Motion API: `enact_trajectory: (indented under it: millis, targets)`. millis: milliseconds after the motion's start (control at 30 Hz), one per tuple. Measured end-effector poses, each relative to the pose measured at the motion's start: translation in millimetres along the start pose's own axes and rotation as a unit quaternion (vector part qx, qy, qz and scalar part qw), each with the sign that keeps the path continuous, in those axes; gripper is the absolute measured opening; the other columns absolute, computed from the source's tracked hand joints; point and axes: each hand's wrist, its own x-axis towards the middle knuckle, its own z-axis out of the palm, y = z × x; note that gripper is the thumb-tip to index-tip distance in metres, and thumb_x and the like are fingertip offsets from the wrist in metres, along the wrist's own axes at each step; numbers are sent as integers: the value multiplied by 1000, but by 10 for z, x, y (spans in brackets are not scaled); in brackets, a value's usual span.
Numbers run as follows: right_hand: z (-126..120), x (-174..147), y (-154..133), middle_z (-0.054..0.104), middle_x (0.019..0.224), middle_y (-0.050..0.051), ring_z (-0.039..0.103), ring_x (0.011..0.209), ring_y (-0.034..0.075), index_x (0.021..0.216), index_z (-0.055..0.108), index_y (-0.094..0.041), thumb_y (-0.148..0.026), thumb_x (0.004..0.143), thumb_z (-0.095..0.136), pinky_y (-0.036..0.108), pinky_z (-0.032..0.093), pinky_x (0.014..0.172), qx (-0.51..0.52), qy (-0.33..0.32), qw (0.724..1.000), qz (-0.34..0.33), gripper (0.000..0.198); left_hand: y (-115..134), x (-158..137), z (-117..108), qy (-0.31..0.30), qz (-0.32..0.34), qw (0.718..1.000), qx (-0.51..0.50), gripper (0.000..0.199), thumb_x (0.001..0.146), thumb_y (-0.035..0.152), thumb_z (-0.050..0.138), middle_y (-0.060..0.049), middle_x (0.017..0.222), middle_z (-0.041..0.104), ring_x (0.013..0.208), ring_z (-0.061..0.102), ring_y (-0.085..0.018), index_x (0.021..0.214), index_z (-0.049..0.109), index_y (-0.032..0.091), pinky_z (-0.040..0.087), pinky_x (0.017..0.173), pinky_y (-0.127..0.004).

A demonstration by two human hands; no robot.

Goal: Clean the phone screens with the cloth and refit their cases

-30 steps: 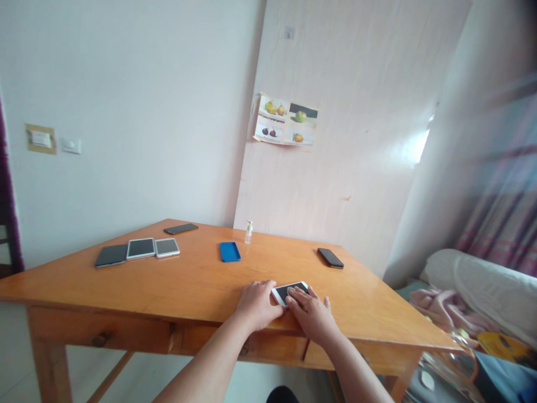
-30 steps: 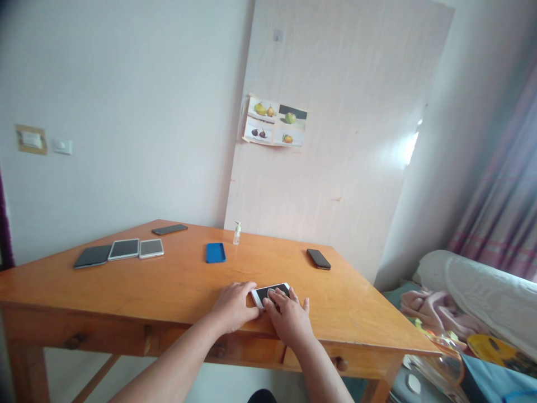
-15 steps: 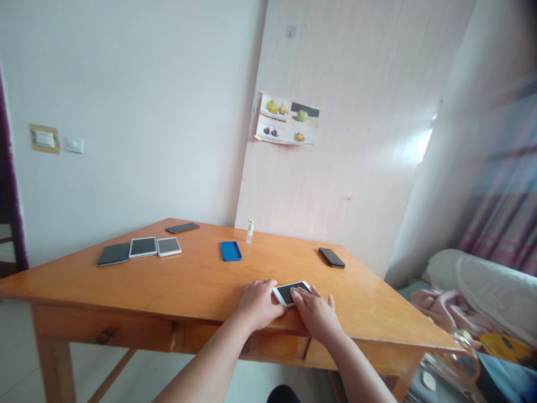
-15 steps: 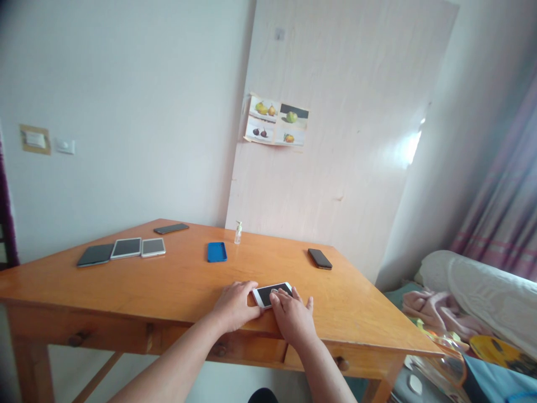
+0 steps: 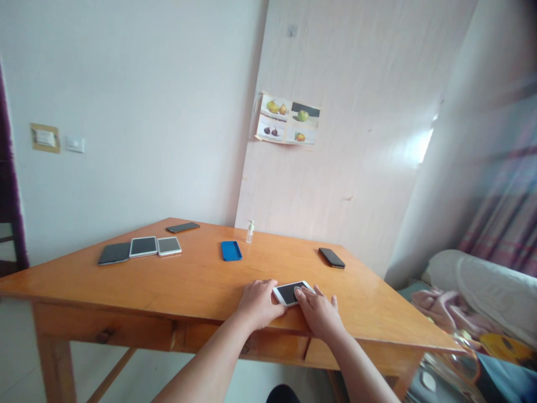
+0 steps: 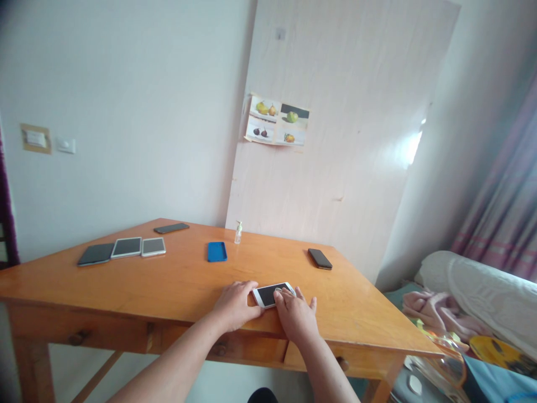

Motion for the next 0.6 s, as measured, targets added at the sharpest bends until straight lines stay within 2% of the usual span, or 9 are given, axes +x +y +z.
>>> enact_trajectory:
  millis: [100,267,333,500,600]
  targets:
    - [2,63,-3,43,150,-3,24,143,35,135,53,-38,-54,97,24,75,10,105,-17,-5,999,30,50,15,-4,-17,-3,-2,1000,2,40,74,47,61,-6,107,70,105,60,-28,108,62,26,42,88,-35]
    - [44,17,-70,46,148,-4,21,145,29,135,52,-41,-55,97,22,68,9,110,0,-27,998,-55,50,3,0,0,1,2,1000,-6,43,74,43,61,-5,108,70,105,61,-28,114,61,27,42,89,-35]
    - [40,-7,-47,48,146,-4,22,145,28,132,54,-42,-56,97,20,68,7,110,5,-27,997,-70,51,-8,2,15,4,4,1000,-7,43,74,44,61,-6,107,70,104,61,-28,114,61,26,42,88,-35]
    - [-19,87,46,45,148,-2,23,144,34,134,54,-37,-53,98,22,75,7,105,-14,-14,1000,19,51,-34,10,49,14,11,1000,-2,40,74,47,61,-6,104,70,103,61,-29,108,62,26,41,86,-36]
    - [-32,151,-19,43,150,-2,21,144,36,136,52,-36,-52,97,23,76,8,104,-21,-21,999,26,51,-44,16,58,19,14,1000,-6,40,73,47,61,-6,104,70,102,61,-29,107,61,26,41,85,-36]
